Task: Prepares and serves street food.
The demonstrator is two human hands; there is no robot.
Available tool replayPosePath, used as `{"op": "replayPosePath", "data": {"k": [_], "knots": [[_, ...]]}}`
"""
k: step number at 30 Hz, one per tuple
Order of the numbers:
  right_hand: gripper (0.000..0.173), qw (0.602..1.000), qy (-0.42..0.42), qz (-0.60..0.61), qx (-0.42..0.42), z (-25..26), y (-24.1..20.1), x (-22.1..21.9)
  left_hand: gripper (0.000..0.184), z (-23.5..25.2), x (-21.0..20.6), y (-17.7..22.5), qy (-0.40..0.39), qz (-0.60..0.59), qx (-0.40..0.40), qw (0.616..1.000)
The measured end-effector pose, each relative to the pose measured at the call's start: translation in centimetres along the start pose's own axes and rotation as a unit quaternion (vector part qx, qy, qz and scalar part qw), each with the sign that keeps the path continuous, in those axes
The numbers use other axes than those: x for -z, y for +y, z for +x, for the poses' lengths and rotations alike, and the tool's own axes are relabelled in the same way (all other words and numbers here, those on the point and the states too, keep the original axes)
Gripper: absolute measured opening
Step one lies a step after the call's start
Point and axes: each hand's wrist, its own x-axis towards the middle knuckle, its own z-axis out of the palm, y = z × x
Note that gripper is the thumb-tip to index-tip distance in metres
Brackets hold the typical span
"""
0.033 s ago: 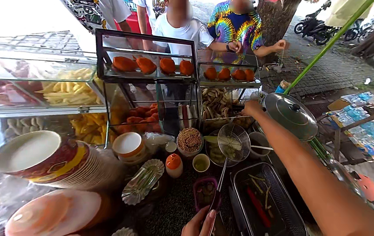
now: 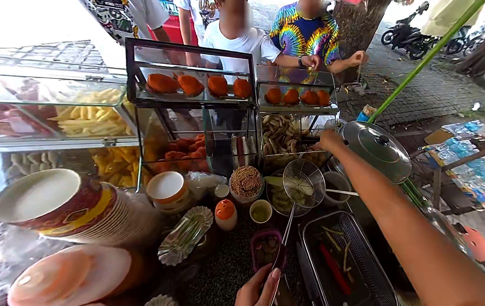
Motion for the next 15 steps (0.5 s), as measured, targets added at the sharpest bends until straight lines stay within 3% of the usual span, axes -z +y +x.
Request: {"op": "replayPosePath", "data": {"k": [7, 15], "knots": [[0.048, 0.999, 0.032, 0.027, 0.024, -2.9, 6.5, 1.9, 0.036, 2.1, -0.9, 1.5, 0.040, -0.024, -0.009, 0.999], [0.047, 0.988, 0.085, 0.075, 0.104, -13.7, 11.3, 6.1, 0.034, 2.7, -2.3, 1.4, 0.048, -0.038, -0.020, 0.998]]}}
